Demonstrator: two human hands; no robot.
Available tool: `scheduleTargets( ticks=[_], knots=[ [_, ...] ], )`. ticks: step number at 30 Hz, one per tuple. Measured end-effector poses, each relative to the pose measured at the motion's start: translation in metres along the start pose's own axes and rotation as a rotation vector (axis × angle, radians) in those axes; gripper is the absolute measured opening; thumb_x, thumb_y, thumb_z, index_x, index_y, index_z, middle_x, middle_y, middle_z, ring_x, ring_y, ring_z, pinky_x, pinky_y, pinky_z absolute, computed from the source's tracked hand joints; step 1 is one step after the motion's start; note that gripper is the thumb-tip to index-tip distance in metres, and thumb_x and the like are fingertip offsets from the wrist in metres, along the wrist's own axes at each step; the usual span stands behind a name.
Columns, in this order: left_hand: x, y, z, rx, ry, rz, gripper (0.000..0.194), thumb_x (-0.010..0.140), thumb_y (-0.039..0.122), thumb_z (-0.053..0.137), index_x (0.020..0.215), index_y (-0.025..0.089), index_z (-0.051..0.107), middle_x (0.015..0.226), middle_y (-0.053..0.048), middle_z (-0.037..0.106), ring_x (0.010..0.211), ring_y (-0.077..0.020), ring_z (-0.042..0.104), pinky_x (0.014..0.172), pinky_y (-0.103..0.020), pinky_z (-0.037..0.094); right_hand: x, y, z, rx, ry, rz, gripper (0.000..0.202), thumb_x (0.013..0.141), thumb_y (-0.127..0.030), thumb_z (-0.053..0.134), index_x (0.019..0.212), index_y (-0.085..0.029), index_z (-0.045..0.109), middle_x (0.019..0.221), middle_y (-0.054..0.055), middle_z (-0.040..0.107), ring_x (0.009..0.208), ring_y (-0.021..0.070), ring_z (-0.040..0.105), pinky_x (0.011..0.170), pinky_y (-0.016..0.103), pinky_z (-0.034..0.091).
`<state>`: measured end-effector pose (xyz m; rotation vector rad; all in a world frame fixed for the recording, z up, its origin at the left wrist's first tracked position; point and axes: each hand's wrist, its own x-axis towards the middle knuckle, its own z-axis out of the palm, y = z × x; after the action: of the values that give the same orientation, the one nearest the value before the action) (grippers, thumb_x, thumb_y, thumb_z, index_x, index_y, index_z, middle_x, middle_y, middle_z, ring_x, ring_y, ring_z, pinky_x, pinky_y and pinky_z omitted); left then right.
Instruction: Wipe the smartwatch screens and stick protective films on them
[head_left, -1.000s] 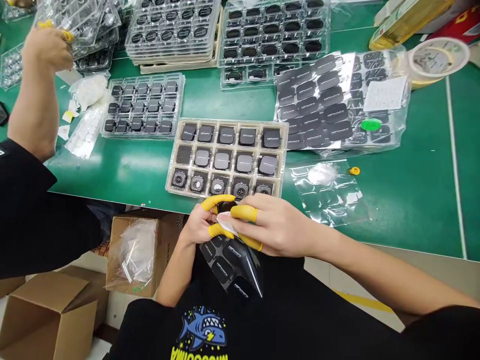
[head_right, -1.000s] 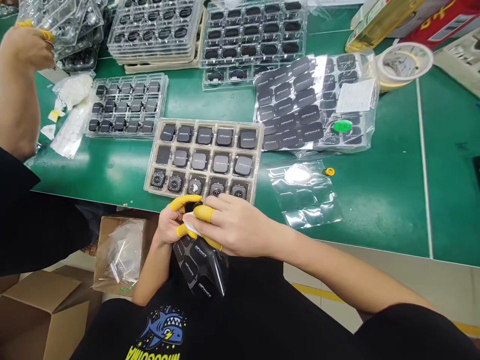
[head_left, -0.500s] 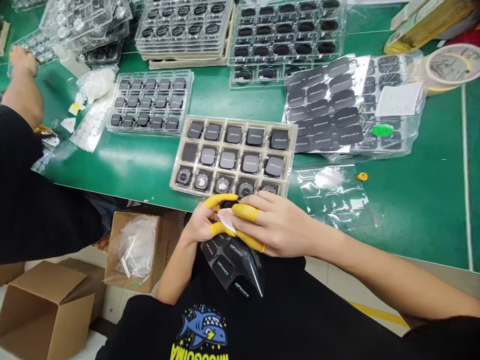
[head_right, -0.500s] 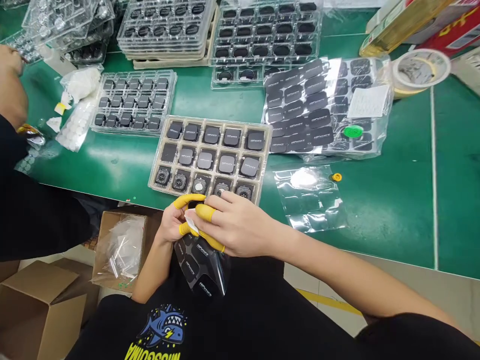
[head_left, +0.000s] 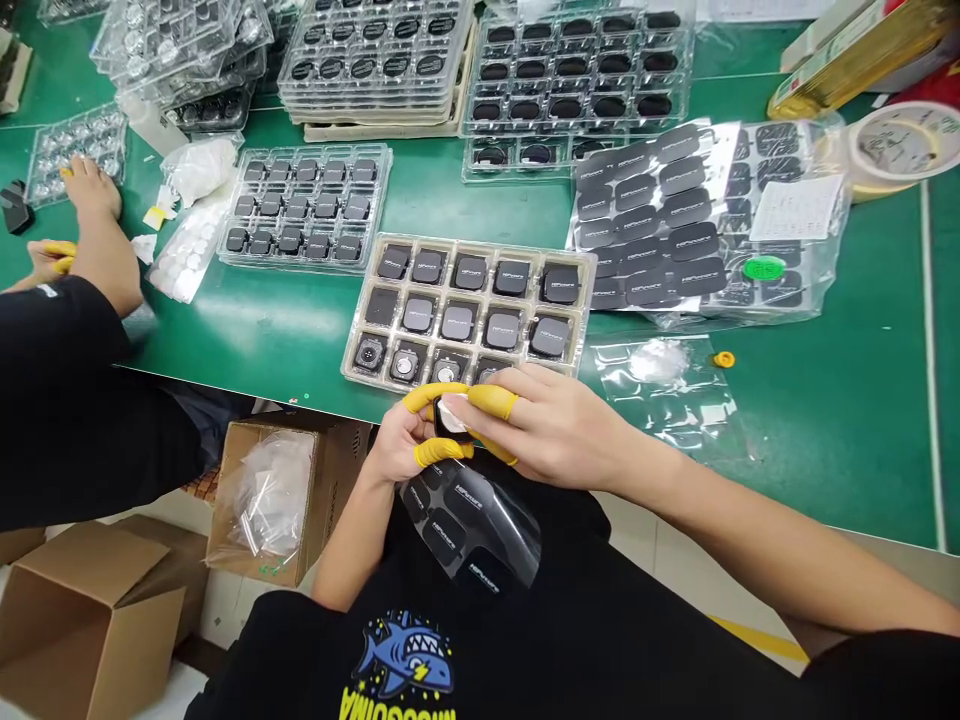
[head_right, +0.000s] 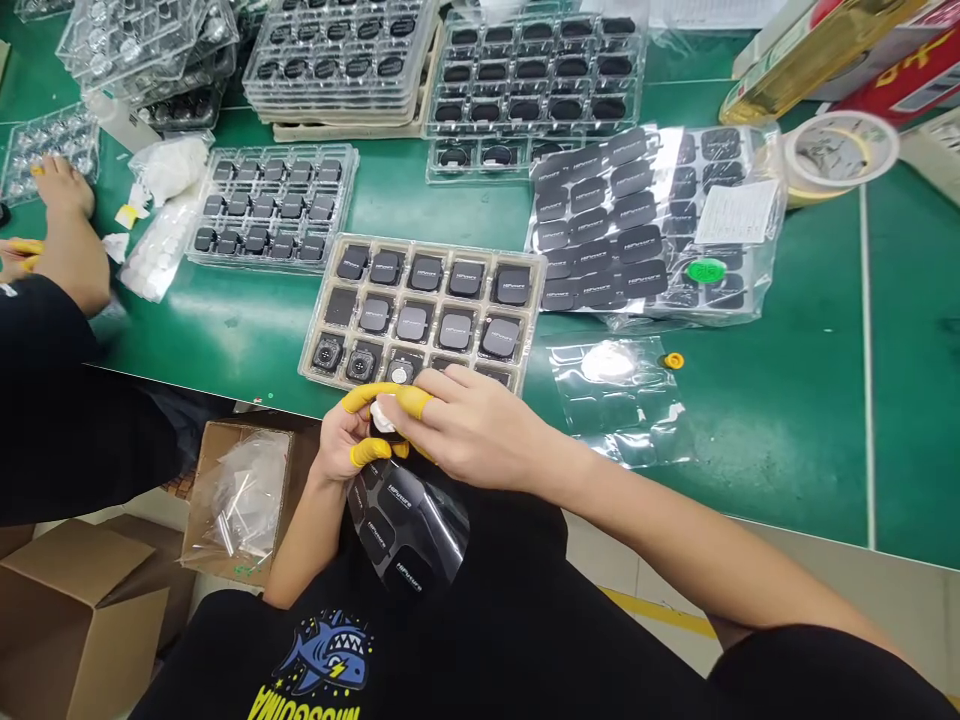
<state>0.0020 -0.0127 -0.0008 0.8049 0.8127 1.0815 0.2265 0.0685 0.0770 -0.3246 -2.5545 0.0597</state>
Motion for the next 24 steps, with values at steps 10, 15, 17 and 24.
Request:
scheduleTargets(
  ticks=[10,15,17,24],
  knots=[
    [0.003,0.016,-0.004,0.03,0.01,0.058,0.083,0.068,0.05,0.11,0.137,0.02,0.076,0.081,-0.003,0.083,0.068,-0.021,0.082,0.06,-0.025,0.064,-0.023,-0.001,-0.027,0.032,0.121,0.274,0.032,0.106,-0.006,0.061,0.132,-0.023,0.068,0.098,0.007,0.077,0.078,0.0196,0.064,0.062,0.031,0.047],
    [0.008,0.011,-0.001,0.066,-0.042,0.023,0.088,0.066,0.059,0.108,0.137,0.02,0.075,0.093,-0.007,0.086,0.077,-0.0256,0.085,0.064,-0.029,0.067,0.004,-0.008,-0.012,0.05,0.186,0.269,0.023,0.107,-0.009,0.063,0.126,-0.019,0.071,0.1,0.009,0.078,0.083,0.02,0.066,0.066,0.031,0.049],
    [0.01,0.009,-0.003,0.117,-0.011,0.065,0.087,0.067,0.061,0.107,0.137,0.02,0.076,0.104,-0.009,0.087,0.085,-0.0257,0.085,0.072,-0.032,0.069,0.012,-0.012,-0.003,0.042,0.159,0.235,0.025,0.108,-0.01,0.06,0.127,-0.018,0.074,0.1,0.009,0.078,0.083,0.0199,0.065,0.065,0.032,0.046],
    [0.008,0.003,-0.01,0.25,0.048,0.132,0.091,0.059,0.063,0.109,0.134,0.019,0.081,0.082,-0.001,0.079,0.064,-0.0143,0.07,0.058,-0.023,0.058,0.009,-0.004,-0.007,0.322,-0.035,0.11,0.027,0.118,-0.021,0.05,0.126,-0.022,0.076,0.096,0.006,0.076,0.081,0.0171,0.065,0.068,0.029,0.046]
  ],
)
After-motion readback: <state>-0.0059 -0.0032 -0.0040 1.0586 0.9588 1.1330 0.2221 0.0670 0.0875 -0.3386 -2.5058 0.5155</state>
